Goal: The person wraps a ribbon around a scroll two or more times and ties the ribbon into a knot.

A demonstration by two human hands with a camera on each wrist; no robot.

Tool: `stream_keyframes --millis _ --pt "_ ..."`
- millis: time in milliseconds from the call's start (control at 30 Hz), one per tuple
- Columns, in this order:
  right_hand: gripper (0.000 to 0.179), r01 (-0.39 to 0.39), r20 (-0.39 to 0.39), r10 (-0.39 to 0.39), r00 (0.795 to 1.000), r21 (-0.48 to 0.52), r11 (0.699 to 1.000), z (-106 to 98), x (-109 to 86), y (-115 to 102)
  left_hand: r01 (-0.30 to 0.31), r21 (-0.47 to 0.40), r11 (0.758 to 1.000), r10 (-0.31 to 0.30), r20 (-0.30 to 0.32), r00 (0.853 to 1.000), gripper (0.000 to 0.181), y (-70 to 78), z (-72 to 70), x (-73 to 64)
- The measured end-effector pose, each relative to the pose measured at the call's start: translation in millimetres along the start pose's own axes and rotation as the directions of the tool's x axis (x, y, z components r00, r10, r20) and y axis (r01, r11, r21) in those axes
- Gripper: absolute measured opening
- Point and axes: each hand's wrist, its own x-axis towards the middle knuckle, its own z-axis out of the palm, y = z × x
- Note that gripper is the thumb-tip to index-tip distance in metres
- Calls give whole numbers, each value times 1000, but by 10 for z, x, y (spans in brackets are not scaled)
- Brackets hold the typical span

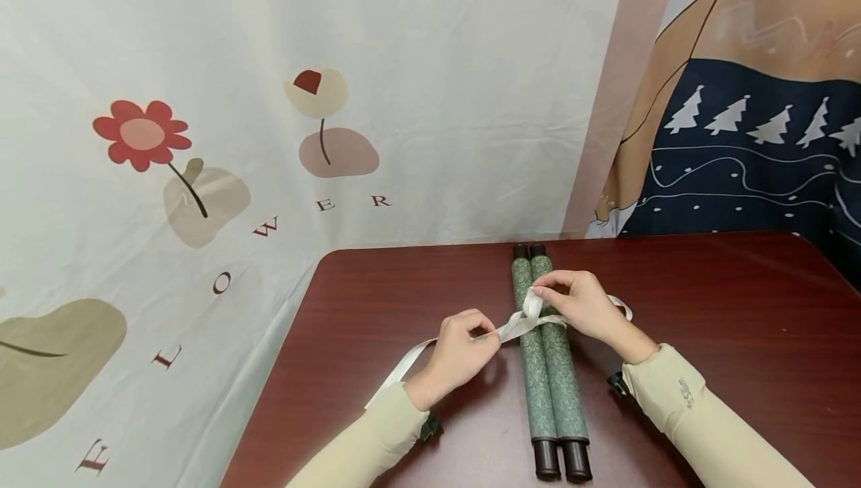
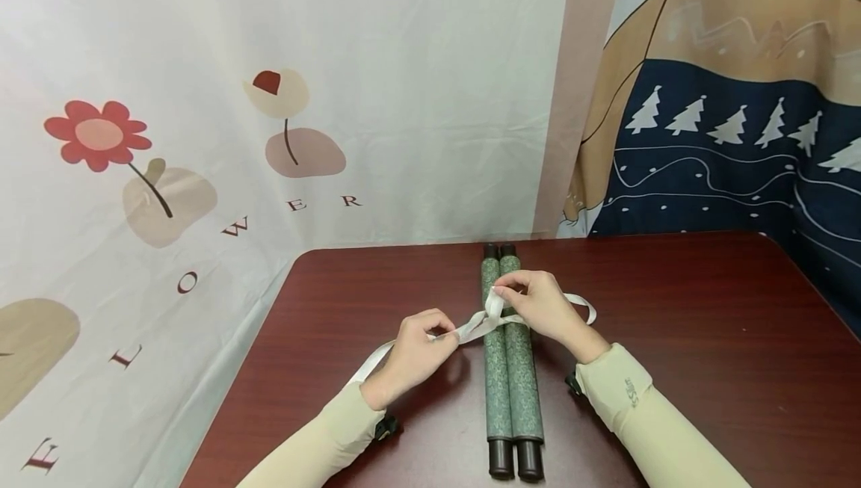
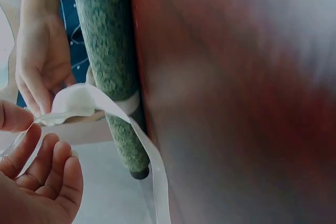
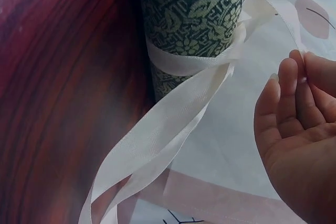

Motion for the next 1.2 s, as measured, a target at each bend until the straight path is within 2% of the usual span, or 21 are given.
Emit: stream_keyframes --millis 200,367,500,667,733,867,1000,1100,1200 --pt "8 4 17 -4 1000 -28 1000 -13 39 27 -101 -42 994 102 42 994 13 100 41 -113" --pt "8 3 28 -2 1000 -40 999 -30 50 64 -196 -73 978 204 117 972 9 222 107 -156" --pt "7 4 40 -2 999 -29 1000 -37 54 70 -303 -61 951 309 146 940 7 326 181 -152" --pt "7 13 55 -12 998 -29 1000 -43 61 74 -442 -17 897 437 187 880 6 442 294 -127" --pt "7 25 64 -23 998 -31 999 -46 70 66 -463 -21 886 456 223 862 5 494 340 -123" --pt "7 28 82 -26 996 -22 999 -49 81 56 -461 -47 886 452 306 838 5 596 434 -125" --pt "6 24 96 -22 995 -20 1000 -34 79 63 -482 -38 875 461 366 808 6 680 524 -120" --pt "6 30 106 -27 994 -26 999 -22 77 60 -508 9 861 458 417 785 9 723 585 -106" --pt "6 29 113 -25 993 -33 999 -17 71 56 -527 87 845 424 490 762 13 748 640 -82"
